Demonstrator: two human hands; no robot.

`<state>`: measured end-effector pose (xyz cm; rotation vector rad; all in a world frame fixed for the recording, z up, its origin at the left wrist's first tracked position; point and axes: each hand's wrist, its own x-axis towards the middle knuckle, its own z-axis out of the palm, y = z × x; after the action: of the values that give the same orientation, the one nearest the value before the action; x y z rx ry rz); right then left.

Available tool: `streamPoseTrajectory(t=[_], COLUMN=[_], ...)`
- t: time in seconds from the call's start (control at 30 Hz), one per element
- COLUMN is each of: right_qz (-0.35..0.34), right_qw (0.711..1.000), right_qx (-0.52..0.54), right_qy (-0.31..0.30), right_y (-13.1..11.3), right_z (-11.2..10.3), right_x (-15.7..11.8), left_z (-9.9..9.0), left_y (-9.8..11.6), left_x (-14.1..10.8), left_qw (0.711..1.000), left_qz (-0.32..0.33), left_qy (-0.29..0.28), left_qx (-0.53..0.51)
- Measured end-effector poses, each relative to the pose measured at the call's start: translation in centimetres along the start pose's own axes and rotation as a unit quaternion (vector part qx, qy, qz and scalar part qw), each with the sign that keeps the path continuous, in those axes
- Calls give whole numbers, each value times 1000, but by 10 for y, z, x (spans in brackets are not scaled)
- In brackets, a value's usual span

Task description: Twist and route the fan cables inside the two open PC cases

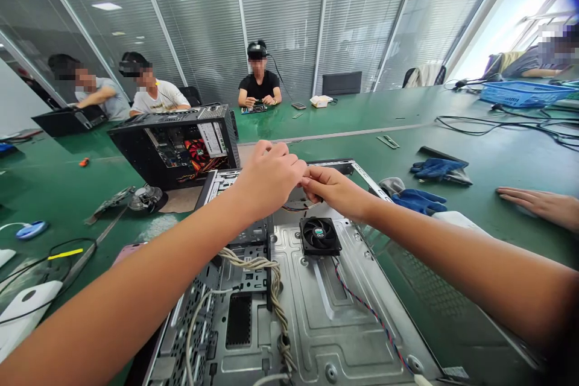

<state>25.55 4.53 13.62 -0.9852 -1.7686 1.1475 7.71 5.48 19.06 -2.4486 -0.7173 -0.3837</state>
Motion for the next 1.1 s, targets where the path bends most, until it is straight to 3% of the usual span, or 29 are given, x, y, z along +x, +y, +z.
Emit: streamPoseTrajectory(t=[0.43,0.67,1.1], right_qz=[-32,-35,4], right_qw=[998,997,998], right_qx=[-43,-61,-68], right_qy=[-14,-22,-12], right_y=[-15,-19,-16], right_z=[-8,-8,-3], right_x=[-7,-9,-8], left_z=[3,0,15], left_y=[2,2,-1], left_x=[-14,-18,-18], left_qw=[994,994,992], left_qz=[-40,-34,-38], left_qy=[78,81,71], left_qx=[-70,-69,-98])
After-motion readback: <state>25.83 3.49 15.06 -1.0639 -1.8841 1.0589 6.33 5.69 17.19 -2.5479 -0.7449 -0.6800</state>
